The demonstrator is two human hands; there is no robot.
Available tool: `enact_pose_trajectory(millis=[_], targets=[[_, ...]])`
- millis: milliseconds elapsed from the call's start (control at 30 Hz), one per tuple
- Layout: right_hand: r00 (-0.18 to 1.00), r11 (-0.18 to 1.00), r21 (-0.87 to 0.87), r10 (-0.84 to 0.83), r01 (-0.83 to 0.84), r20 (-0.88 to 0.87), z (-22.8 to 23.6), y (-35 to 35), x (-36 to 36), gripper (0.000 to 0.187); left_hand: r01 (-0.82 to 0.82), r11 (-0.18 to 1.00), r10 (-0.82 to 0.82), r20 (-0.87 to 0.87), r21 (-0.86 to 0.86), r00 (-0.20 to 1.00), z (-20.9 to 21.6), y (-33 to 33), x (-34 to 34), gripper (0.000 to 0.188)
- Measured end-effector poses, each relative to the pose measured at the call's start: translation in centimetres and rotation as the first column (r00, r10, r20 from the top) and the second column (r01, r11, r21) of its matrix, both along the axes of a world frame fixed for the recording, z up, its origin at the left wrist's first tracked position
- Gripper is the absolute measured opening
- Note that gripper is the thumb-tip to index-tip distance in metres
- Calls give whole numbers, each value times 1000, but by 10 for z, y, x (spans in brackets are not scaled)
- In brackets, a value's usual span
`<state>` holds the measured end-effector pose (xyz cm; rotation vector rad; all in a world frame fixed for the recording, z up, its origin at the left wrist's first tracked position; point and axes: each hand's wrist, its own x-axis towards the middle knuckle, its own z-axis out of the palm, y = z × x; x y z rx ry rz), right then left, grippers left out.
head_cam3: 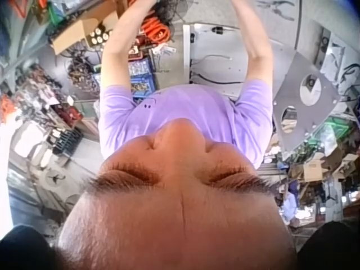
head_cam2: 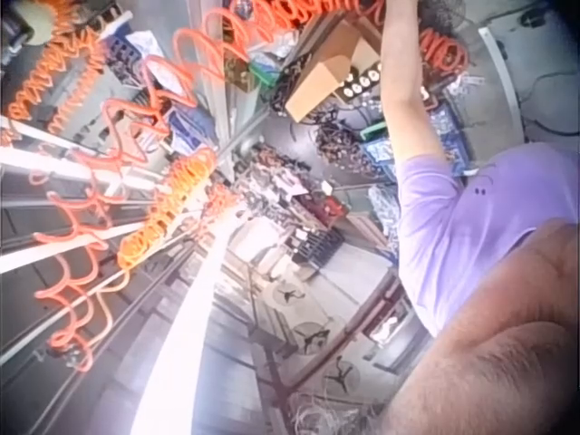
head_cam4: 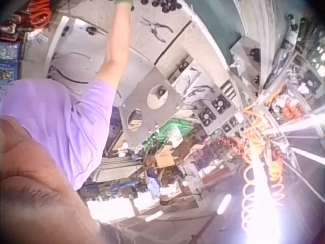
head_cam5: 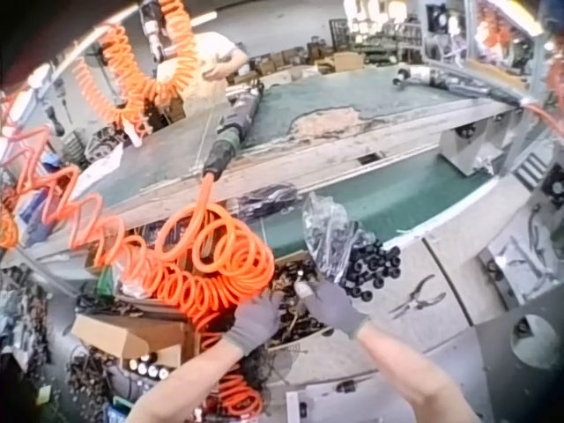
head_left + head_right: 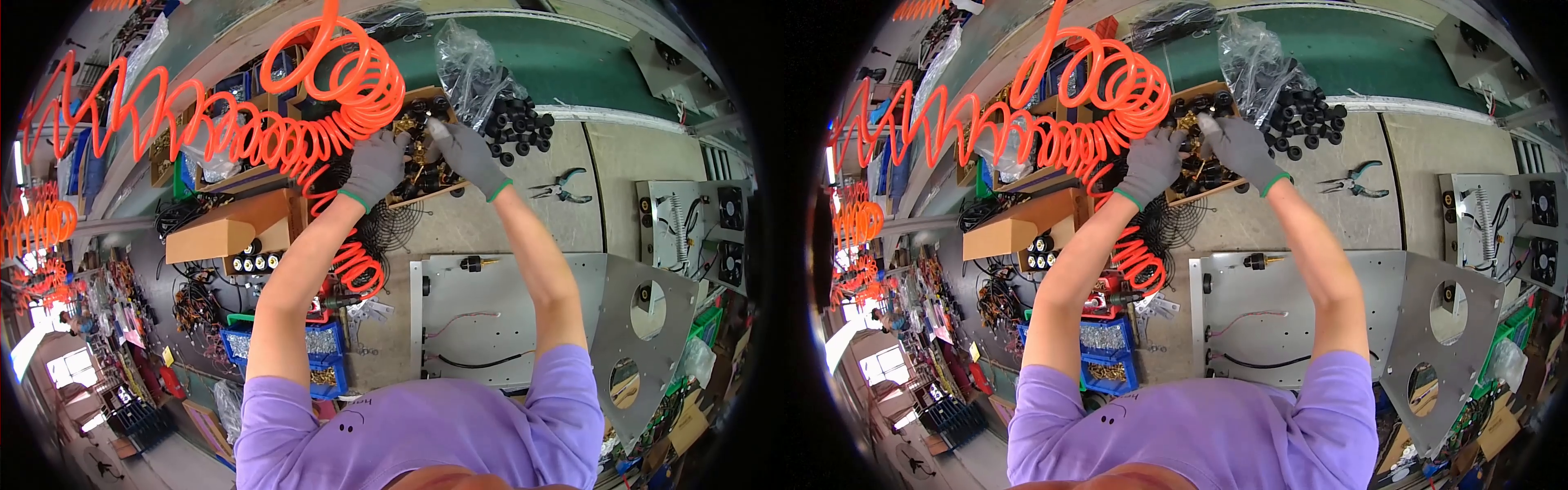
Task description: Installing components and securing them with a wrench into a metal electronics enclosure on an assembly line.
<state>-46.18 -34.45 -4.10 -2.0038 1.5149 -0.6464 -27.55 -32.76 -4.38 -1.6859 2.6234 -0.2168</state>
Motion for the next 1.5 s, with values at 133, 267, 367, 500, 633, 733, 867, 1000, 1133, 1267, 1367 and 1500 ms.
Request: enact_pose_trajectory(millis=[133,267,367,500,633,733,867,1000,1133,1267,1367,1500], targets=[[993,953,-294,-44,75,111,1,2,6,54,57,993,-53,40,-99,998,0,3,-2,37],[999,999,-34,-43,42,-21,-2,-1,3,55,-4,1000,4,47,3,999,0,2,-3,37],[990,907,-401,-103,131,91,-27,-1,5,60,2,1000,-3,48,29,999,4,2,-10,37],[997,925,378,0,-30,79,31,0,-7,54,-20,1000,19,61,17,998,3,2,0,39],[989,949,-280,-150,145,3,-16,1,9,61,18,1000,-20,107,20,994,7,1,-8,40],[999,919,393,17,-33,45,35,-2,-6,58,-17,997,8,118,78,993,6,2,-1,41],[994,928,-357,-111,104,-1,-30,-4,1,58,44,999,-44,124,4,991,5,2,-9,38],[994,970,244,9,19,-113,20,-12,-3,55,85,994,-78,115,-63,990,-2,-1,5,33],[979,951,-240,172,-194,-110,-22,-5,3,43,106,992,-96,121,-75,988,-1,-2,2,35],[943,936,180,322,-303,-89,-25,-18,-6,41,127,988,-122,62,-85,991,0,-3,4,37],[979,969,187,136,-163,149,-13,-14,-1,42,128,986,-123,55,-108,991,2,-2,11,38],[970,995,20,95,-102,225,-18,-4,5,39,136,986,-134,27,-97,991,5,-3,6,37]])
